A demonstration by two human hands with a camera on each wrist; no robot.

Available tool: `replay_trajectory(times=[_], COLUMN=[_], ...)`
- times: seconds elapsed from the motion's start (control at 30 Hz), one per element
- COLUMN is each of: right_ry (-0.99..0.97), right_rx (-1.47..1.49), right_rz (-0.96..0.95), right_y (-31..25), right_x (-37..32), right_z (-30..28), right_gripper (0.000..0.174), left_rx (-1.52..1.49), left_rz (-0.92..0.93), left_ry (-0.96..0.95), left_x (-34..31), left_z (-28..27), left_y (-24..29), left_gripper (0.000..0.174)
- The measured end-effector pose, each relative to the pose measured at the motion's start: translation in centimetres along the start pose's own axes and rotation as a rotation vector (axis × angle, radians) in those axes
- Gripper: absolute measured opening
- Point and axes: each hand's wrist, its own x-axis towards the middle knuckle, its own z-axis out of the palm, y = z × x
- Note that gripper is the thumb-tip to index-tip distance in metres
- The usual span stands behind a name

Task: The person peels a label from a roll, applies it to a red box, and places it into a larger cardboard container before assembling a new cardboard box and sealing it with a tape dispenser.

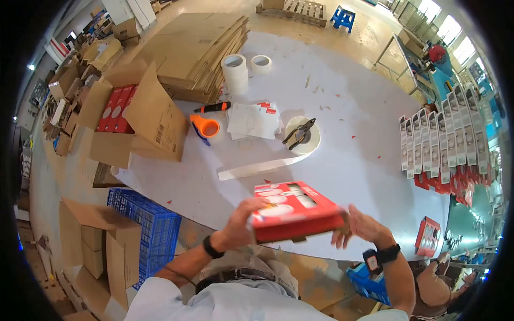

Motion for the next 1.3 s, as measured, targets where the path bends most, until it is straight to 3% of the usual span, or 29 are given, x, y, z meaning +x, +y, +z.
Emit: replay_trajectory(times=[0.03, 0.07, 0.1, 0.13, 0.17, 0.23, 0.3, 0.37, 0.4, 0.43, 0.5, 0.63, 0.67, 0.8, 0.9, 0.93, 1.03, 1.13, 1.17, 1.23, 1.3], right_ry=[0.063, 0.244, 0.423, 0.463, 0.502, 0.551, 0.692, 0.717, 0.762, 0.799, 0.895, 0.922, 0.892, 0.893, 0.862, 0.864, 1.001, 1.004, 1.004, 1.010, 0.974], right_rx=[0.041, -0.180, -0.399, -0.396, -0.390, -0.422, -0.748, -0.771, -0.919, -1.068, -1.059, -1.188, -1.205, -1.261, -1.302, -1.246, -1.345, -1.332, -1.273, -1.153, -1.152], right_rz=[-0.085, -0.168, -0.250, -0.280, -0.311, -0.378, -0.594, -0.595, -0.596, -0.588, -0.552, -0.401, -0.291, -0.218, -0.205, -0.190, -0.177, -0.263, -0.306, -0.394, -0.467], right_y=[-0.7, -2.2, -3.7, -4.3, -4.6, -5.9, -5.7, -6.9, -8.4, -9.6, -10.7, -13.6, -14.3, -15.0, -14.7, -14.9, -16.2, -14.5, -15.3, -17.3, -19.1], right_x=[1.3, 2.7, 4.5, 6.9, 9.7, 15.0, 21.8, 27.9, 30.2, 32.1, 36.4, 40.7, 41.3, 44.7, 46.2, 46.1, 44.9, 46.6, 45.5, 42.2, 38.8], right_z=[-0.8, -0.6, -0.2, -0.5, -1.1, -0.8, -1.5, -1.6, -1.7, -1.9, -4.3, -7.5, -8.1, -10.9, -12.5, -12.3, -10.7, -14.4, -13.2, -10.1, -7.7], right_gripper=[0.079, 0.065, 0.052, 0.041, 0.032, 0.031, 0.035, 0.036, 0.038, 0.039, 0.046, 0.063, 0.073, 0.091, 0.092, 0.095, 0.068, 0.031, 0.022, 0.011, 0.013], left_rx=[-0.028, -0.134, -0.205, -0.280, -0.353, -0.460, -0.223, -0.142, -0.100, -0.027, 0.126, 0.031, 0.140, -0.263, -0.098, -0.164, -0.120, -0.101, -0.112, -0.133, -0.084], left_rz=[-0.020, -0.026, -0.188, -0.356, -0.518, -0.649, -0.524, -0.648, -0.705, -0.706, -0.693, -0.599, -0.646, -0.583, -0.419, -0.434, -0.414, -0.393, -0.401, -0.408, -0.515], left_ry=[0.048, 0.057, 0.053, 0.060, 0.080, 0.141, 0.104, 0.123, 0.128, 0.103, 0.066, 0.045, -0.087, 0.011, 0.013, 0.008, -0.028, -0.037, -0.039, -0.049, -0.032], left_x=[0.7, 1.0, -0.2, -1.3, -2.4, -3.6, -2.7, -2.8, -2.7, -2.9, -2.8, -1.1, -1.8, -2.1, -1.1, -0.5, 0.4, -0.3, -0.4, -0.4, -0.7], left_z=[-1.7, -3.5, -5.4, -7.4, -9.3, -12.3, -14.8, -16.5, -17.1, -17.2, -17.4, -17.9, -18.6, -18.6, -18.5, -18.7, -19.2, -19.0, -19.0, -19.1, -18.6], left_y=[0.7, 1.0, 0.5, -0.1, -0.7, -1.6, 0.3, 1.1, 0.8, 0.3, -1.0, -1.4, -1.8, -3.1, -3.2, -2.9, -2.2, -3.2, -3.3, -3.2, -2.7], left_gripper=[0.067, 0.063, 0.061, 0.059, 0.057, 0.056, 0.055, 0.053, 0.052, 0.051, 0.048, 0.049, 0.058, 0.079, 0.065, 0.067, 0.077, 0.078, 0.078, 0.078, 0.078])
